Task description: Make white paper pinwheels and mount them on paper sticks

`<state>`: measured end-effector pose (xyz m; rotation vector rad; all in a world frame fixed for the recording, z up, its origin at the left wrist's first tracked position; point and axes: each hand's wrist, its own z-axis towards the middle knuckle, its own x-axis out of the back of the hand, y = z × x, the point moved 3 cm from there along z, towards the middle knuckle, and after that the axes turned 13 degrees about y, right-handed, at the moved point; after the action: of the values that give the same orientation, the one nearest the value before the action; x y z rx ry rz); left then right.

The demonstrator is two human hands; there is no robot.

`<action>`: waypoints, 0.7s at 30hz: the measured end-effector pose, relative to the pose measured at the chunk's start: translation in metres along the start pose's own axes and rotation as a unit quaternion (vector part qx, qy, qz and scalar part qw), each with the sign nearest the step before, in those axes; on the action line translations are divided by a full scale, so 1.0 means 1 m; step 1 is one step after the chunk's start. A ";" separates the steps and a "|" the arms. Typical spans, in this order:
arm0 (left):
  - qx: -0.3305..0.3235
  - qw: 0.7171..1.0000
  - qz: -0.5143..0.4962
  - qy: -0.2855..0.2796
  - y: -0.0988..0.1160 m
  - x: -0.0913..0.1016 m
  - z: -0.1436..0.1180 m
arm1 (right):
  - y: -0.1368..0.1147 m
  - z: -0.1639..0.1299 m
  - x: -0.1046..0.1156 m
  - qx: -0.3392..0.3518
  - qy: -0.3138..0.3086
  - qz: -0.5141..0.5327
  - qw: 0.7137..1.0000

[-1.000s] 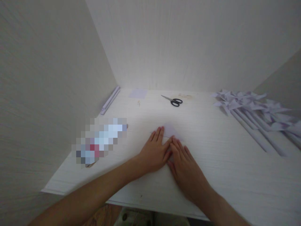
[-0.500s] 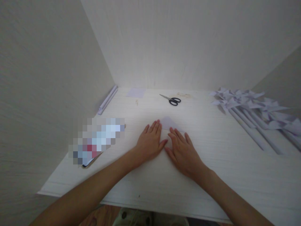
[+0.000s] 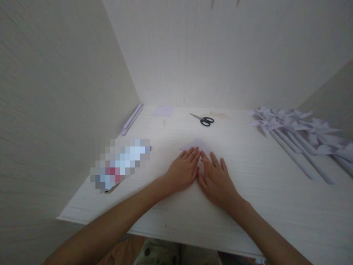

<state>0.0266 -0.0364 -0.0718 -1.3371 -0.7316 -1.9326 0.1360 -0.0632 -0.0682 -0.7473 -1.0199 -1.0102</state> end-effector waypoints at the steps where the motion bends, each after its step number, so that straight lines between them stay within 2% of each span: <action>1: 0.002 1.000 -0.001 0.000 0.000 -0.001 0.000 | 0.000 0.000 0.000 0.000 -0.002 0.001 1.000; 14: 0.073 0.996 0.049 0.001 -0.024 0.011 -0.018 | 0.001 0.000 0.003 -0.006 -0.007 0.010 1.000; 21: 0.146 0.983 0.097 0.048 -0.024 0.014 -0.025 | 0.001 -0.001 0.003 -0.004 0.005 0.017 1.000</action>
<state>-0.0103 -0.0431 -0.0685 -1.0866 -0.7724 -1.6515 0.1380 -0.0645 -0.0656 -0.7632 -0.9922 -0.9893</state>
